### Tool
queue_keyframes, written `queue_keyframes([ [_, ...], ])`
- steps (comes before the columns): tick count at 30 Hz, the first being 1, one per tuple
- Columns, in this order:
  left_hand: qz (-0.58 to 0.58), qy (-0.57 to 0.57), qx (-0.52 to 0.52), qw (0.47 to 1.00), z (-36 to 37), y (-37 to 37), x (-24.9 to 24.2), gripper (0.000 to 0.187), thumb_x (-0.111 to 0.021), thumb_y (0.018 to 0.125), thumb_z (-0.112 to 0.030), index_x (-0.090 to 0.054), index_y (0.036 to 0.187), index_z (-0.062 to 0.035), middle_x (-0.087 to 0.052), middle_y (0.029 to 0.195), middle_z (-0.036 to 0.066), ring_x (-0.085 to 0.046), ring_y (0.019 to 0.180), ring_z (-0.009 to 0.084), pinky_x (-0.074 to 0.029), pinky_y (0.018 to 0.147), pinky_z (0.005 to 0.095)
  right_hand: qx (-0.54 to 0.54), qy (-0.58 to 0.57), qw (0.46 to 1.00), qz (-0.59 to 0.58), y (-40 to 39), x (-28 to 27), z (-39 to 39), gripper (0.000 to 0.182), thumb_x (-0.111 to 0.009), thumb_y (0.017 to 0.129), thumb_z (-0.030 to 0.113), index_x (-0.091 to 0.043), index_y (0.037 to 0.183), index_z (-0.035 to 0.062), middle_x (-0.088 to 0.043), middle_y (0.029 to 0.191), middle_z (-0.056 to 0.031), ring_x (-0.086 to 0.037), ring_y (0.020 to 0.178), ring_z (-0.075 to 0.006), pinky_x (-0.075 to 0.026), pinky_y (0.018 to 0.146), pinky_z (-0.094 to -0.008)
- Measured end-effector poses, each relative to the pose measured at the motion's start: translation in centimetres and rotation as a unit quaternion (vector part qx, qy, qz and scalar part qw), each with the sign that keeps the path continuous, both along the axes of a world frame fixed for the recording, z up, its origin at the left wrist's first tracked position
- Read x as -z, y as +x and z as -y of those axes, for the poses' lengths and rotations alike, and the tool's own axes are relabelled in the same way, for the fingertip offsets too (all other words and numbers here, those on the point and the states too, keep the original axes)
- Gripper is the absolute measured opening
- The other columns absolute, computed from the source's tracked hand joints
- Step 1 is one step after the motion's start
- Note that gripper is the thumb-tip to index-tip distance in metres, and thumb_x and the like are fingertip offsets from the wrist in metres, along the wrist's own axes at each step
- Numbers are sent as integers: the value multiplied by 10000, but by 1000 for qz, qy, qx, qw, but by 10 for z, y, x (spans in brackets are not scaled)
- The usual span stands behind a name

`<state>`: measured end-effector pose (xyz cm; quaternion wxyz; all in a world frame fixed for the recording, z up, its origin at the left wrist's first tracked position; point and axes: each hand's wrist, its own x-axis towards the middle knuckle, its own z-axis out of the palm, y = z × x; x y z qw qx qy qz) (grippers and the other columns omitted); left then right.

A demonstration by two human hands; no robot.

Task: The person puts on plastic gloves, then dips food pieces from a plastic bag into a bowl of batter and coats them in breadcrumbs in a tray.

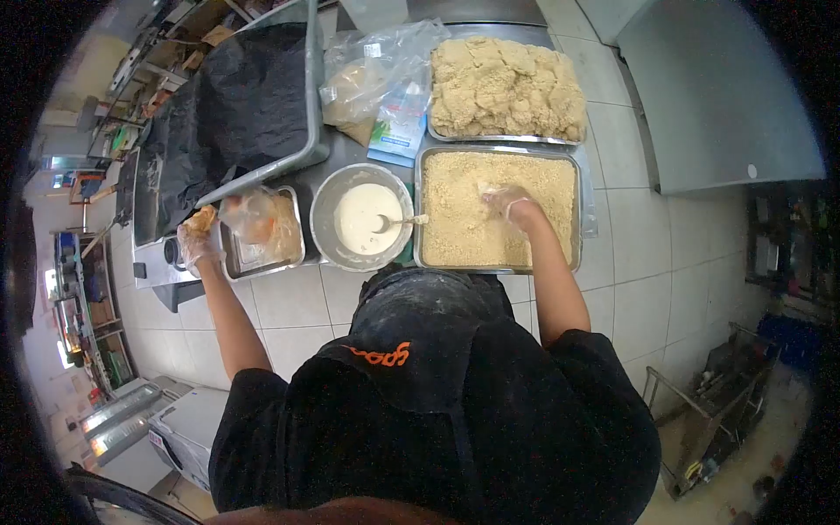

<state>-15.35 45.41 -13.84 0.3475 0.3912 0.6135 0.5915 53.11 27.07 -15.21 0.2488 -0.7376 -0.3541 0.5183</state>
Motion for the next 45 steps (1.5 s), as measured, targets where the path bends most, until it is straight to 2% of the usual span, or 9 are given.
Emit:
queue_keyframes([
  [3,61,2,22,998,16,-4,-28,258,-546,931,-370,-537,993,-120,-583,911,10,-572,819,175,-504,738,357,6,73,991,-114,1,22,0,398,-737,767,299,-648,973,-30,-666,878,-99,-591,783,-206,-463,720,-347],
  [8,307,-114,-107,939,25,44,-62,326,-570,922,-432,-552,955,-107,-584,896,30,-594,816,188,-521,740,371,-177,32,954,241,-17,7,-13,557,-751,742,291,-577,1163,-29,-669,1025,-194,-651,906,-297,-494,813,-362],
  [13,222,-122,3,967,55,72,-72,366,-700,842,-178,-508,1146,-113,-606,1010,61,-610,956,194,-523,811,353,-133,201,916,320,-27,-32,-5,448,-690,778,286,-616,1142,36,-645,1057,-225,-622,966,-377,-486,844,-412],
  [20,83,-97,166,978,95,134,-79,472,-642,797,25,-493,1242,-28,-581,1139,98,-588,1057,232,-512,900,348,-320,140,856,381,2,-83,-13,401,-684,764,291,-645,1074,39,-655,982,-208,-613,949,-373,-489,844,-415],
  [21,167,-132,157,964,97,148,-86,472,-632,791,41,-500,1240,-24,-578,1144,97,-589,1051,227,-515,895,346,-343,111,842,401,9,-81,-18,396,-688,763,302,-652,1054,37,-655,972,-205,-611,949,-368,-488,847,-412],
  [28,127,-152,177,964,119,193,-69,463,-653,717,67,-567,1163,-26,-610,1056,76,-616,959,200,-530,815,313,-354,40,879,316,29,-188,-57,538,-764,706,386,-660,1110,47,-648,1077,-188,-611,983,-330,-474,909,-379],
  [31,166,-173,211,947,122,215,-78,470,-644,684,79,-584,1136,-29,-623,1013,71,-626,902,192,-530,776,304,-412,44,826,383,46,-206,-88,590,-807,664,358,-650,1141,48,-643,1129,-155,-601,1036,-289,-457,954,-331],
  [42,125,-186,291,930,136,296,-79,466,-688,733,6,-556,1179,0,-607,1102,96,-610,981,192,-520,835,304,-396,165,768,476,132,-117,-235,468,-679,777,208,-557,1204,61,-573,1181,-213,-571,1064,-360,-464,919,-390],
  [45,243,-252,332,876,142,304,-67,416,-668,809,-65,-530,1188,40,-591,1153,136,-604,1021,216,-526,845,334,-384,104,782,479,117,-133,-223,421,-629,818,161,-540,1216,56,-552,1212,-212,-544,1113,-356,-440,954,-392],
])
